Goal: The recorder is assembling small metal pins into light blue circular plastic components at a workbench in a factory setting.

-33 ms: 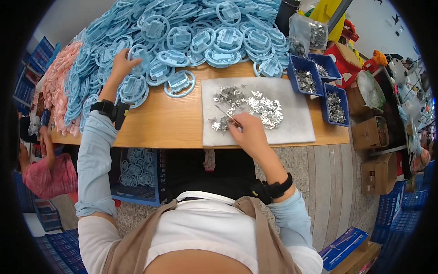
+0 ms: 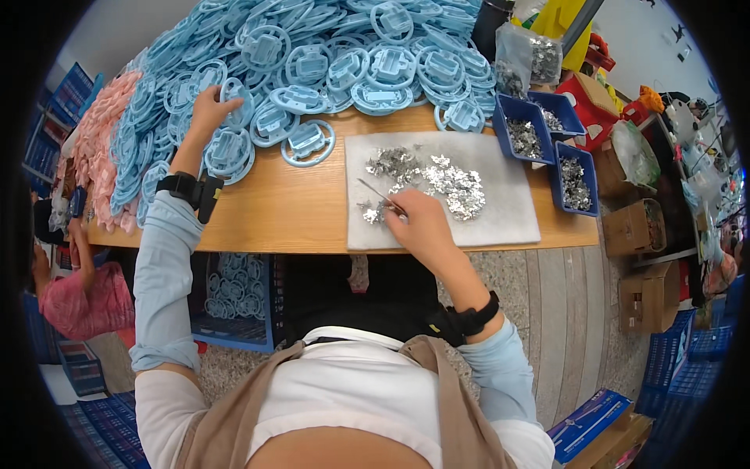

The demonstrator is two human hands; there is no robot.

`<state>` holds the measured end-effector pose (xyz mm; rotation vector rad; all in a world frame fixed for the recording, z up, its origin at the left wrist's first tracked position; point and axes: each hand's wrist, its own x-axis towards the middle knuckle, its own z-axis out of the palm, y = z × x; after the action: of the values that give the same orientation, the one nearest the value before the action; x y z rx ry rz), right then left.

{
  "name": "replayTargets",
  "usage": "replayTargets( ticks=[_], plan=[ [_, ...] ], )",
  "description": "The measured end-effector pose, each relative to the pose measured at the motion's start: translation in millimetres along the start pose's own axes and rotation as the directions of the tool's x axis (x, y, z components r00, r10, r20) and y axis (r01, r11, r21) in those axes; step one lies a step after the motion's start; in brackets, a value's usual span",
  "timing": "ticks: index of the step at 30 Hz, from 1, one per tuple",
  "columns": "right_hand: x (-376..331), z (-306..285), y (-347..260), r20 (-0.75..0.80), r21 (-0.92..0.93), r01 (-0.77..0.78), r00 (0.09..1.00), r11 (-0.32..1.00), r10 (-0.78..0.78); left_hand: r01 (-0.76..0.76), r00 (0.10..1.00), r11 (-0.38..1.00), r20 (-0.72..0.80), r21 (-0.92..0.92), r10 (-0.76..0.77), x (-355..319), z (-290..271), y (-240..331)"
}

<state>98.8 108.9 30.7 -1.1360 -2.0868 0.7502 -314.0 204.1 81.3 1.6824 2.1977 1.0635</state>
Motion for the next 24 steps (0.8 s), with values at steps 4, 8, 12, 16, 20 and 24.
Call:
replayTargets(
  ticks=[4, 8, 12, 16, 20, 24],
  plan=[
    [23.0, 20.6, -11.1, 0.086, -0.109, 0.087, 0.993, 0.99, -0.078, 0.126, 0.99, 0.902, -0.006, -0.414, -0.141, -18.3, -6.0, 12.3],
    [30.7, 27.0, -9.6, 0.141, -0.188, 0.207, 0.973, 0.96, -0.182, 0.034, 0.978, 0.831, -0.155, -0.555, -0.143, -43.4, -14.8, 26.0],
    [30.9, 6.6, -13.4, 0.026, -0.088, 0.119, 0.993, 0.989, -0.117, 0.104, 0.97, 0.555, -0.04, -0.825, -0.24, -84.4, -5.9, 32.6],
    [14.9, -18.2, 3.7, -0.099, -0.263, 0.174, 0.974, 0.949, -0.206, 0.366, 0.898, 0.078, 0.33, -0.927, -0.291, -139.4, 24.8, 43.7],
    [-15.2, -17.2, 28.3, -0.047, -0.297, 0.158, 0.983, 0.942, -0.179, 0.578, 0.771, -0.257, 0.622, -0.774, -0.137, -173.1, 65.4, 53.2],
    [-19.9, -27.4, 30.0, -0.058, 0.002, 0.004, 0.998, 1.0, -0.004, 0.613, 0.711, -0.265, 0.666, -0.744, -0.223, -187.5, 86.9, 61.3]
  ],
)
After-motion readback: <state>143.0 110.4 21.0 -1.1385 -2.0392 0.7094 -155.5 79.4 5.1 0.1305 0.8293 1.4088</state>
